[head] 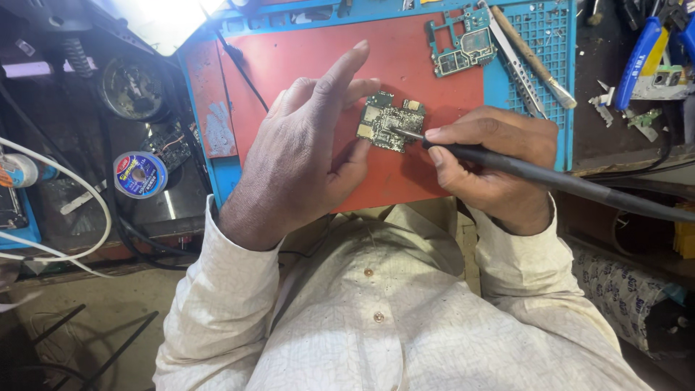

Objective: The person holds a small circuit board in one hand and works on it with a soldering iron, touching the board's components and contacts at various points. They briefly set the board down, apply paste from a small tube onto it, then resume soldering while repositioning the board repeatedly on the red work mat.

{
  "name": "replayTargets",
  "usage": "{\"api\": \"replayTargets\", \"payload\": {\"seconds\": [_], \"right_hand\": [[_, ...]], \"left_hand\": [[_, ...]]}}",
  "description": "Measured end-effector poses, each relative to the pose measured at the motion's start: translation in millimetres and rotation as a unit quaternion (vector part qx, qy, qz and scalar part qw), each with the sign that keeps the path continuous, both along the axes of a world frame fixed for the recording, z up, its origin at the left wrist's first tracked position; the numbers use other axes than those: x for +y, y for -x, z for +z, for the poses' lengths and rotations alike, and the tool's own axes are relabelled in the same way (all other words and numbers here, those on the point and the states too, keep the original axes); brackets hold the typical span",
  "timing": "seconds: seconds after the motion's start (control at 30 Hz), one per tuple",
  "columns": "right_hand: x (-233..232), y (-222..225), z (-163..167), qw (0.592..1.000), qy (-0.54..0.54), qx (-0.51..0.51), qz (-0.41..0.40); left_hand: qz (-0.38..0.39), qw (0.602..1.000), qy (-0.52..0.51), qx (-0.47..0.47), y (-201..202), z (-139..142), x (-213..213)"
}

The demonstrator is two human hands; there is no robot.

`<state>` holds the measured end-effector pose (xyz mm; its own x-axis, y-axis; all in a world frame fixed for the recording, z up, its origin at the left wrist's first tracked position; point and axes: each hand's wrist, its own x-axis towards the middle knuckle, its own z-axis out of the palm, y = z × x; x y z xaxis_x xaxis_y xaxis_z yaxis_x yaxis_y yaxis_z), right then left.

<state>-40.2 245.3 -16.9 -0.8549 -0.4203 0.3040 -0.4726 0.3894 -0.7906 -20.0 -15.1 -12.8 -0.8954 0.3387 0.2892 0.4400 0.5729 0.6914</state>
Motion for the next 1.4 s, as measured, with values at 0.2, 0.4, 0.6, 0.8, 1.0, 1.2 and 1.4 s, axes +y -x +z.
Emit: {"api": "replayTargets", "payload": {"seconds": [0.2,0.4,0.6,0.8,1.0,1.2,1.4], "right_hand": [[-1,1,-1,1.000,-0.007,0.015,0.002],[-2,0,1,1.000,-0.003,0.003,-0.003],[-4,-1,4,1.000,-0.001,-0.010,0.001],[-7,3,10,1.000,-0.011,0.003,-0.015],[-5,5,10,1.000,-0.005,-0.017,-0.026],[-2,6,8,0.999,-0.015,-0.026,-0.039],[0,0,3,0.998,-0.012,-0.051,-0.046]], "left_hand": [[0.012,0.999,-0.028,-0.021,-2,-1,-1],[0.019,0.999,-0.026,-0.019,-2,-1,-1],[0.016,0.999,-0.026,-0.015,-1,-2,-1],[0.018,1.000,-0.019,0.006,4,6,2],[0.028,0.999,-0.021,-0.019,5,12,6],[0.024,0.999,-0.018,-0.016,5,12,6],[0.016,1.000,-0.020,0.001,-1,2,2]]}}
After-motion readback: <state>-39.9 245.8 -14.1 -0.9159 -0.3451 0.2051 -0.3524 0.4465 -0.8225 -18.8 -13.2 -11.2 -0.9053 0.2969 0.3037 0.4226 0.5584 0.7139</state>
